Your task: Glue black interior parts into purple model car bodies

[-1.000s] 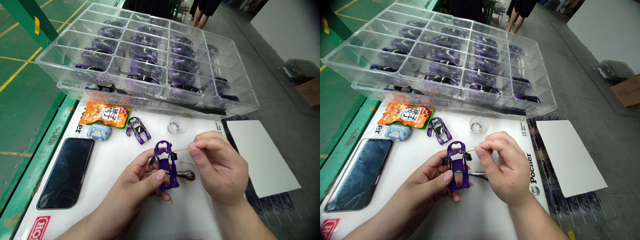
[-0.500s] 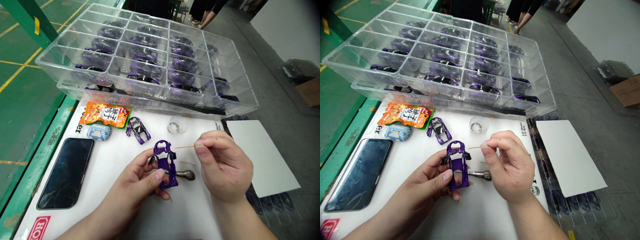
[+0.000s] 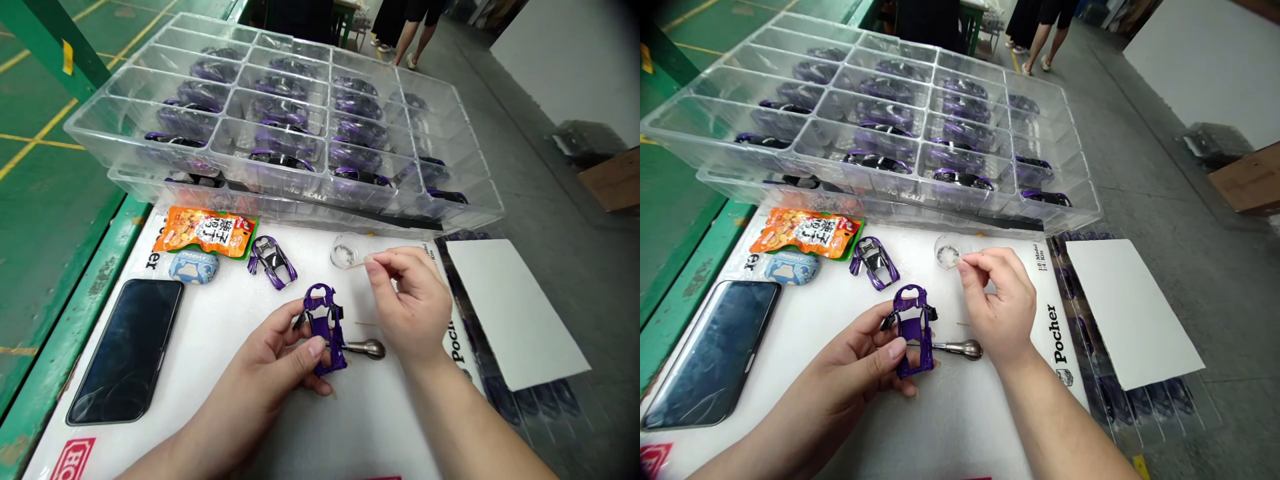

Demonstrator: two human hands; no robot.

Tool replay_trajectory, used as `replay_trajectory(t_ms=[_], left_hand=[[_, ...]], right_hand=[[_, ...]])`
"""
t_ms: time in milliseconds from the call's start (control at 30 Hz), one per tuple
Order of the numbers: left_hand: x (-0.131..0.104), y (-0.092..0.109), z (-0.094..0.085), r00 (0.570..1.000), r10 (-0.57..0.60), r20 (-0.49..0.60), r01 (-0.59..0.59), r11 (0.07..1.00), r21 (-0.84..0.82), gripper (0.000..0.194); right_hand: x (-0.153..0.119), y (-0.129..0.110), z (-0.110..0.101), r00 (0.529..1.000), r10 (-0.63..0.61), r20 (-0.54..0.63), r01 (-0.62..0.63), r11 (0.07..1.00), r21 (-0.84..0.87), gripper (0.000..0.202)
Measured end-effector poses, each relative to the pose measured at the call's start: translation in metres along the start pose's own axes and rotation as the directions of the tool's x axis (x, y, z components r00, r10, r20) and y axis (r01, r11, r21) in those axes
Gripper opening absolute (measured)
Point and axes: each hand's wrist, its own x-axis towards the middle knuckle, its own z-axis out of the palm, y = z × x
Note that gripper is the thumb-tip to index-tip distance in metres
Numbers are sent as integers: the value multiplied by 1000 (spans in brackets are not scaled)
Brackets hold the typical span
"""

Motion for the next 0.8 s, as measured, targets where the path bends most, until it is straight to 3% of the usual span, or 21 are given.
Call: replay_trajectory(t_ms=[167, 300, 800], left_hand=[[0, 0, 1, 1000, 4, -2, -4, 1000, -3, 51], [-1, -2, 0, 1000, 8, -6, -8, 1000, -4, 54], [0, -3, -2, 1000, 15, 21, -15, 1000, -3, 52]], right_hand=[[-4, 5, 0, 996, 57, -63, -52, 996, 67, 6], [-4, 6, 1, 994, 40, -102, -38, 999, 18, 8], [0, 11, 7, 993, 119, 10, -118, 990, -78, 13]])
